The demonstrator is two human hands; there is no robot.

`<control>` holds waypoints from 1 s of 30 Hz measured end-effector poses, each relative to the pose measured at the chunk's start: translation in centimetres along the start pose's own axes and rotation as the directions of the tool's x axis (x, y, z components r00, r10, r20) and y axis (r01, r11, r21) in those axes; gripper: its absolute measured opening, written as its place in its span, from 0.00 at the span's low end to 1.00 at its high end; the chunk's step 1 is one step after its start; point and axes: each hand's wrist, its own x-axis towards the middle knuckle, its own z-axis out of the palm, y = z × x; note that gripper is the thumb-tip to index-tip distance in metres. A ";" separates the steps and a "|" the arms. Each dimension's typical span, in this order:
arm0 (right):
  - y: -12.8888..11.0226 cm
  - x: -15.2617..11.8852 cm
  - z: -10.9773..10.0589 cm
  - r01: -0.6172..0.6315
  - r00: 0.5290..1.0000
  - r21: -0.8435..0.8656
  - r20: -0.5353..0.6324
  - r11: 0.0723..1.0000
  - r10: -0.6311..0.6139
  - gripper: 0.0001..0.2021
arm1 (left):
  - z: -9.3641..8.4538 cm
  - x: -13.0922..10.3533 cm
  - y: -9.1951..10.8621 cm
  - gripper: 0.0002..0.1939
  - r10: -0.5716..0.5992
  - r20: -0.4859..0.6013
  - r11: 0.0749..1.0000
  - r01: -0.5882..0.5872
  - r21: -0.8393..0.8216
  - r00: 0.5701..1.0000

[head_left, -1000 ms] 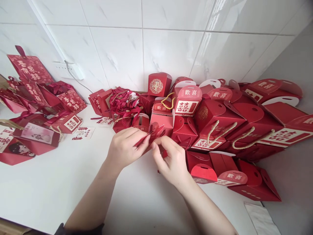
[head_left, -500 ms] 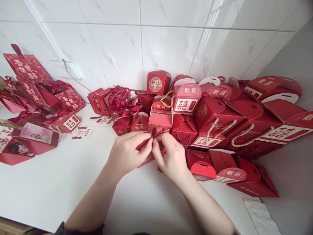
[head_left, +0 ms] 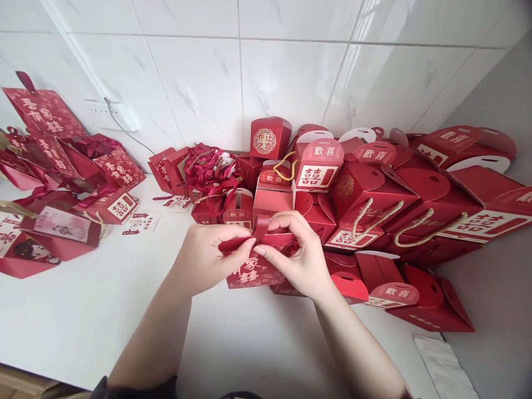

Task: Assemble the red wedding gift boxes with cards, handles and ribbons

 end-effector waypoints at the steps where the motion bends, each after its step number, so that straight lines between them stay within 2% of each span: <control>1: 0.0 0.0 0.0 -0.001 1.000 0.013 0.005 1.000 0.001 0.11 | 0.0 0.0 0.0 0.09 0.000 0.016 1.000 0.000 -0.016 1.000; 11: -0.2 0.1 -0.6 -0.034 0.997 0.120 0.070 0.992 0.026 0.02 | -0.2 0.2 -0.2 0.09 -0.009 0.099 0.996 0.018 -0.089 0.995; 14: -0.3 0.0 -0.6 -0.045 0.998 0.115 0.046 0.992 0.040 0.01 | -0.1 0.3 0.0 0.10 0.003 0.090 0.996 0.005 -0.088 0.996; 18: -0.4 -0.1 -0.5 -0.067 0.997 0.065 0.041 0.996 0.065 0.01 | -0.1 0.4 0.4 0.07 0.012 0.112 1.000 -0.009 -0.030 0.994; 23: -0.5 -0.2 -1.0 -0.100 0.988 0.071 0.123 0.992 0.090 0.02 | -0.2 0.1 0.7 0.09 -0.024 0.130 1.000 0.022 0.020 0.991; 27: -0.2 0.0 -1.3 -0.128 0.977 0.133 0.188 0.983 0.102 0.02 | -0.7 0.1 0.5 0.08 0.013 0.196 0.999 -0.007 -0.031 0.980; 30: 0.6 0.2 -1.1 -0.162 0.969 0.188 0.218 0.969 0.120 0.04 | -0.8 0.3 0.4 0.11 0.044 0.202 0.999 -0.042 -0.010 0.978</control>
